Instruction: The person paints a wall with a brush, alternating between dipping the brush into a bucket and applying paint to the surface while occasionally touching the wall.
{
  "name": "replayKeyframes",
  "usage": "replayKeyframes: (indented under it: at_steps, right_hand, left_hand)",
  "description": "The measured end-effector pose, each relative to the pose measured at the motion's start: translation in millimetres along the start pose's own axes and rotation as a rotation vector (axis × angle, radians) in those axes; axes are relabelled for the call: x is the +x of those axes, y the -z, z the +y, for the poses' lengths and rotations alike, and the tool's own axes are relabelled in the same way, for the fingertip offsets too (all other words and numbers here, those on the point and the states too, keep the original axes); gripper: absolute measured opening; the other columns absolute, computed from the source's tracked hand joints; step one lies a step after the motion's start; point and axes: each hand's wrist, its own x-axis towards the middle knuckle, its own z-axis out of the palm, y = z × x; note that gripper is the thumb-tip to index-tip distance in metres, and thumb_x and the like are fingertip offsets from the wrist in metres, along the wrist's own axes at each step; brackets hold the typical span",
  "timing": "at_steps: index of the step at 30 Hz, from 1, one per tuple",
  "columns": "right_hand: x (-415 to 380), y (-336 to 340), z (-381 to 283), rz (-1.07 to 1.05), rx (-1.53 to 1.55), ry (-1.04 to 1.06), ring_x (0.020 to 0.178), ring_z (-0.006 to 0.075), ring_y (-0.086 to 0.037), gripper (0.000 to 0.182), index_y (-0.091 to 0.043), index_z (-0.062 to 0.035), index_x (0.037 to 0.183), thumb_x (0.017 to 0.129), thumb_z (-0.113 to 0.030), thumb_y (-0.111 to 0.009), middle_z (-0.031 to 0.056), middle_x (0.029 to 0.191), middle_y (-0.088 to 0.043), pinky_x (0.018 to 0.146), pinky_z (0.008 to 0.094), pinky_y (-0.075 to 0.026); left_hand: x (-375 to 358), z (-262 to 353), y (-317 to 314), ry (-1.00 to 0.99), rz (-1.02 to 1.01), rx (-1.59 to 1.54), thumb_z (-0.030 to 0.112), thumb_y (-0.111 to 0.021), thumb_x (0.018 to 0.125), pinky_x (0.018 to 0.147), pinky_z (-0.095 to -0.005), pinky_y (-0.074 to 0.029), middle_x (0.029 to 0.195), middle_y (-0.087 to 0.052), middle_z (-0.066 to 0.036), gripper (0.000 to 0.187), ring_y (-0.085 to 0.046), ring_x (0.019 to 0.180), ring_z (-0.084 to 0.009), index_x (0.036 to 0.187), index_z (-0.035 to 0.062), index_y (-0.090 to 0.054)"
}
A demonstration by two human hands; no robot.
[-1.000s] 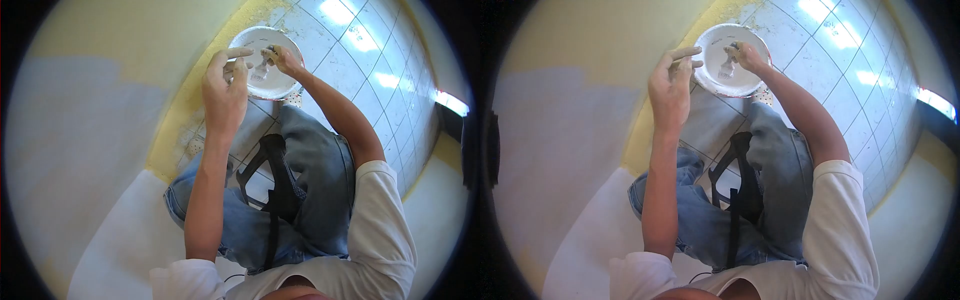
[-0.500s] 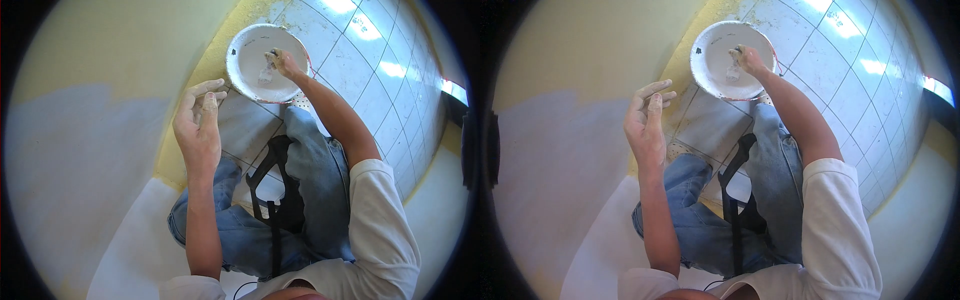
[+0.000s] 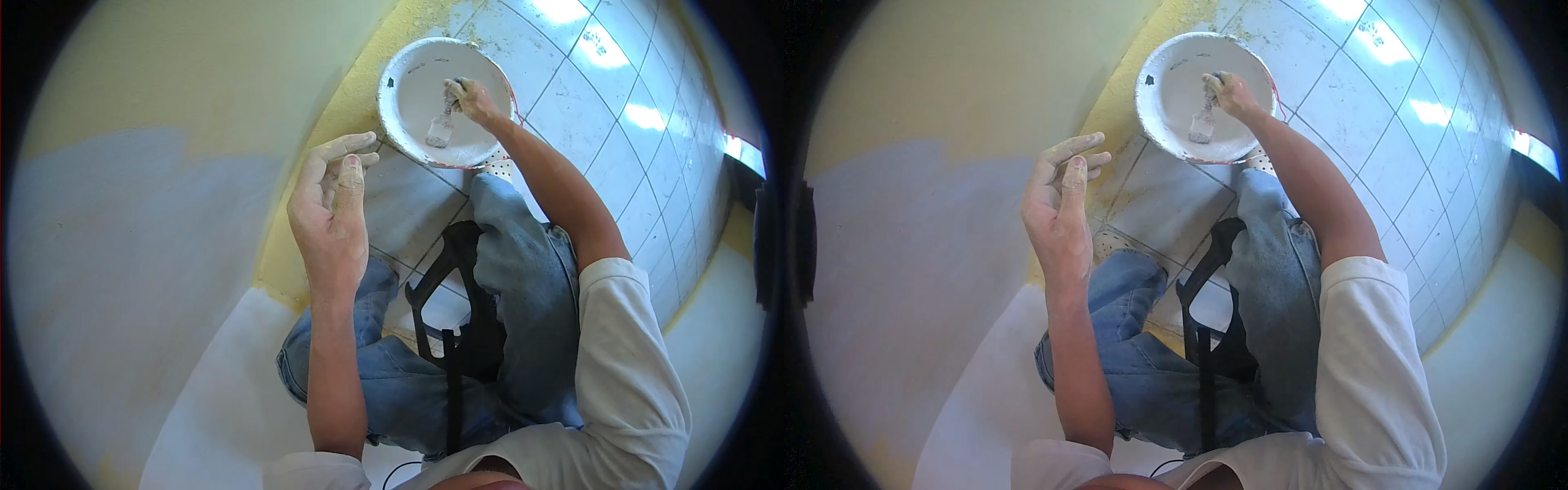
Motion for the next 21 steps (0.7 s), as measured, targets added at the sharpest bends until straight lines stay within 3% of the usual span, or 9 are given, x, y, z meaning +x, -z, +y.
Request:
replayKeyframes:
  at_steps: [8,12,16,19,21]
  right_hand:
    - [-1.4,26.2,5.1,-0.033,0.503,-0.229,0.059,0.0087,-0.052,0.053,-0.07,-0.0041,0.101,0.108,-0.053,-0.053,0.0005,0.076,-0.062,0.056,0.0251,-0.045]
    - [-5.4,43.4,-33.0,0.003,0.609,-0.212,0.06,0.0082,-0.053,0.055,-0.07,-0.0009,0.103,0.107,-0.054,-0.055,0.0051,0.081,-0.067,0.054,0.0246,-0.044]
    - [-27.0,37.6,-127.8,-0.219,0.413,-0.009,0.059,0.004,-0.051,0.047,-0.067,-0.0099,0.099,0.106,-0.055,-0.055,-0.0014,0.079,-0.064,0.054,0.0193,-0.043]
    - [-51.6,14.7,-217.4,-0.345,0.283,0.001,0.069,0.0037,-0.051,0.05,-0.066,-0.0088,0.1,0.105,-0.058,-0.057,-0.0013,0.083,-0.062,0.061,0.0187,-0.042]
    - [-63.7,-1.4,-268.7,-0.397,0.317,0.133,0.07,0.0044,-0.051,0.05,-0.066,-0.0079,0.1,0.104,-0.057,-0.058,-0.0012,0.085,-0.061,0.063,0.0191,-0.042]
  left_hand:
    - [-3.3,4.4,6.5,-0.01,0.0,-0.023,0.011,-0.053,0.106,0.097,-0.0358,-0.051,0.121,-0.072,-0.014,0.023,-0.07,0.106,-0.0209,0.121,-0.0012,-0.066]
    - [-11.1,3.2,20.7,-0.068,0.04,-0.077,0.008,-0.052,0.105,0.094,-0.0351,-0.052,0.121,-0.072,-0.014,0.023,-0.071,0.103,-0.0209,0.121,-0.0017,-0.067]
    - [-20.6,-9.8,50.7,-0.134,0.144,-0.117,0.006,-0.052,0.104,0.092,-0.0347,-0.053,0.12,-0.072,-0.014,0.023,-0.071,0.101,-0.0208,0.12,-0.0022,-0.067]
    - [-27.5,-15.0,84.5,-0.159,0.3,-0.133,0.004,-0.051,0.103,0.092,-0.0344,-0.054,0.121,-0.071,-0.014,0.024,-0.072,0.1,-0.0214,0.12,-0.0033,-0.066]
    - [-33.0,-14.1,103.8,-0.193,0.414,-0.19,0.003,-0.05,0.102,0.091,-0.0345,-0.055,0.121,-0.071,-0.014,0.025,-0.072,0.1,-0.0217,0.121,-0.0036,-0.066]
